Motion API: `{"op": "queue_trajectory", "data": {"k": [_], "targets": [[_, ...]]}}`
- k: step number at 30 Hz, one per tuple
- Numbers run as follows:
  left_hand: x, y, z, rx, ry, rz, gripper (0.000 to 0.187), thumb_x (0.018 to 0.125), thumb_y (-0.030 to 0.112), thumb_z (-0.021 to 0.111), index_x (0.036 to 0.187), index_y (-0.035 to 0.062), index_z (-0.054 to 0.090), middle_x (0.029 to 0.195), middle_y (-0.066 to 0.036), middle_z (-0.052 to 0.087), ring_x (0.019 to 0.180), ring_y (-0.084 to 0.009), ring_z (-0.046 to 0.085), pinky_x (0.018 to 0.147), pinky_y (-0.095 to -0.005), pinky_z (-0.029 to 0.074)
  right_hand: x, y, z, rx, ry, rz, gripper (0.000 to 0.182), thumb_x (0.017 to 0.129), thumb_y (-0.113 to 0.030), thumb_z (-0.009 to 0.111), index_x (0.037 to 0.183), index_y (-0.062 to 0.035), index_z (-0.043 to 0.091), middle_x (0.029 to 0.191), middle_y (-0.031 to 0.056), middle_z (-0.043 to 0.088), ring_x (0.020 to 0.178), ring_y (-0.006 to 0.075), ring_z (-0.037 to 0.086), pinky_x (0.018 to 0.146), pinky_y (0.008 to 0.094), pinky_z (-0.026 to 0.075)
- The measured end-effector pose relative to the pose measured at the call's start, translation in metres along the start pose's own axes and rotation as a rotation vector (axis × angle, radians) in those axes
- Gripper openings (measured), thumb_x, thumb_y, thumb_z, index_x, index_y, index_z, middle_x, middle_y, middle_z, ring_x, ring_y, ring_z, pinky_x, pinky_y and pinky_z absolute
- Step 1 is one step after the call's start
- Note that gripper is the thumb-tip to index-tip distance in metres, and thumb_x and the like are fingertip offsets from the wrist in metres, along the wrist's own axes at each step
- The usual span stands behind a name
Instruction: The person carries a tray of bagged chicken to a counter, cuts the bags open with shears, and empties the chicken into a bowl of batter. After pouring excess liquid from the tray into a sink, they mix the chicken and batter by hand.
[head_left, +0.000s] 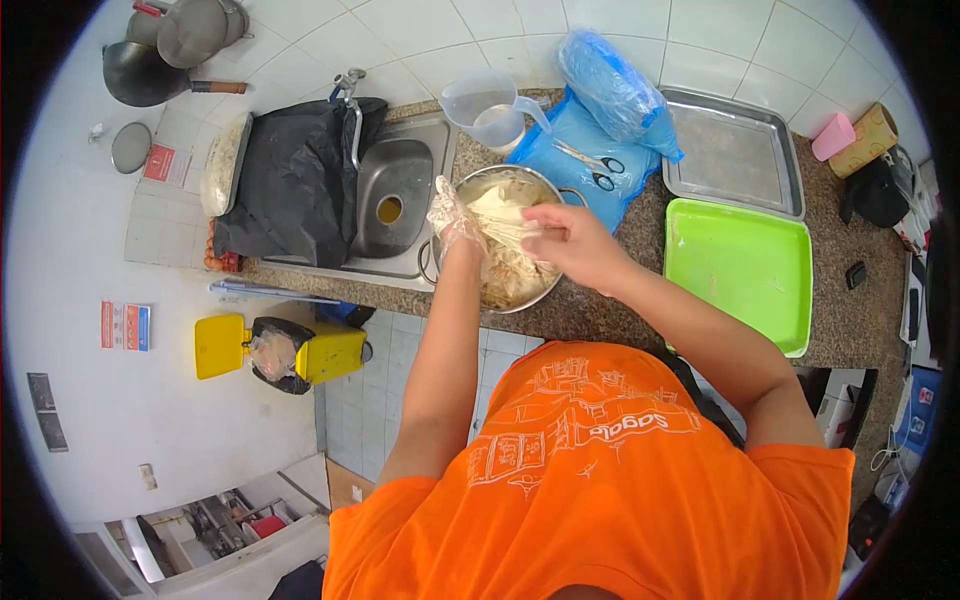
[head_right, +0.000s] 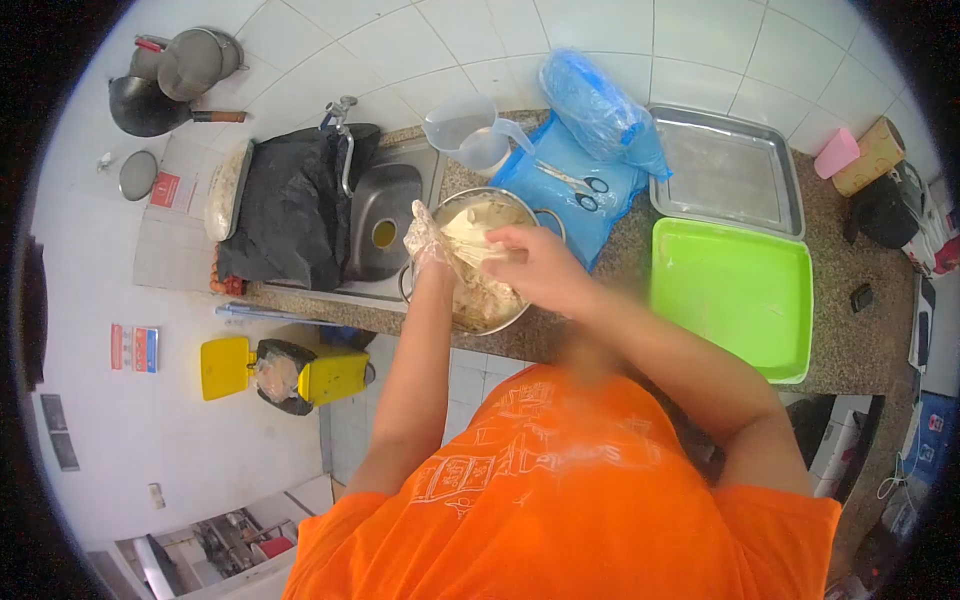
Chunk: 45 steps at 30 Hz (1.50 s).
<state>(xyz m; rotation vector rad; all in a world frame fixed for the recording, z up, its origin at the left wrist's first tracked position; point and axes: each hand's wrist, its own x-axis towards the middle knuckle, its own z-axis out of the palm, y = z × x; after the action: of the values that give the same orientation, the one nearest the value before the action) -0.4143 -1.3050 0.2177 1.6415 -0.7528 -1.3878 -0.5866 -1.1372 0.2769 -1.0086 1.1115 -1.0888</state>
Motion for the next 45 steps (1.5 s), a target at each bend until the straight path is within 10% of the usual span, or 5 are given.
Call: {"op": "queue_trajectory", "data": {"k": [4,13,21,35,45], "targets": [[-0.008,-0.009,0.002,-0.521,-0.38,-0.23,0.071,0.104,0.058,0.051,0.142,-0.0018,0.053,0.136,-0.02,0.063,0.114,-0.0359,0.066,0.099,-0.0503,0.055,0.017,0.014,0.014,-0.703,0.152,-0.662,0.073,0.078,-0.027,0.089,0.138,-0.0017,0.057,0.12,0.0208,0.07,0.106,0.0376,0.069,0.092,0.0437,0.055],[-0.02,-0.017,-0.015,-0.495,-0.485,-0.166,0.054,0.104,0.045,0.058,0.141,0.0054,0.056,0.13,-0.013,0.067,0.116,-0.0279,0.066,0.102,-0.0454,0.053,0.081,0.03,0.009,-0.554,-0.292,-0.677,0.047,0.075,-0.018,0.086,0.11,-0.0082,0.056,0.092,0.0174,0.068,0.088,0.0395,0.068,0.075,0.0497,0.049],[-0.101,-0.024,-0.005,-0.384,-0.436,0.101,0.03,0.109,0.014,0.047,0.134,0.0012,0.055,0.142,-0.015,0.057,0.129,-0.0233,0.057,0.11,-0.0404,0.048,0.128,0.023,-0.01,-0.587,0.177,-0.453,0.046,0.074,-0.006,0.077,0.115,-0.0089,0.054,0.086,0.0151,0.067,0.08,0.0347,0.069,0.068,0.0456,0.051],[-0.119,-0.041,-0.26,-0.234,-0.018,0.173,0.03,0.104,0.025,0.063,0.129,0.0096,0.058,0.122,-0.009,0.068,0.108,-0.0203,0.068,0.086,-0.0348,0.052,0.103,-0.119,0.028,-0.551,-0.158,-0.037,0.052,0.08,-0.001,0.074,0.128,-0.0063,0.056,0.095,0.0084,0.067,0.074,0.0145,0.066,0.066,0.0314,0.055],[-0.198,-0.248,-0.61,-0.138,0.457,-0.059,0.017,0.1,0.016,0.064,0.116,0.0091,0.062,0.109,-0.007,0.074,0.096,-0.0185,0.071,0.077,-0.0321,0.051,0.145,-0.149,0.153,-1.063,0.016,0.036,0.044,0.073,-0.001,0.073,0.116,-0.0016,0.063,0.077,0.007,0.065,0.065,0.0169,0.064,0.056,0.0323,0.051]]}}
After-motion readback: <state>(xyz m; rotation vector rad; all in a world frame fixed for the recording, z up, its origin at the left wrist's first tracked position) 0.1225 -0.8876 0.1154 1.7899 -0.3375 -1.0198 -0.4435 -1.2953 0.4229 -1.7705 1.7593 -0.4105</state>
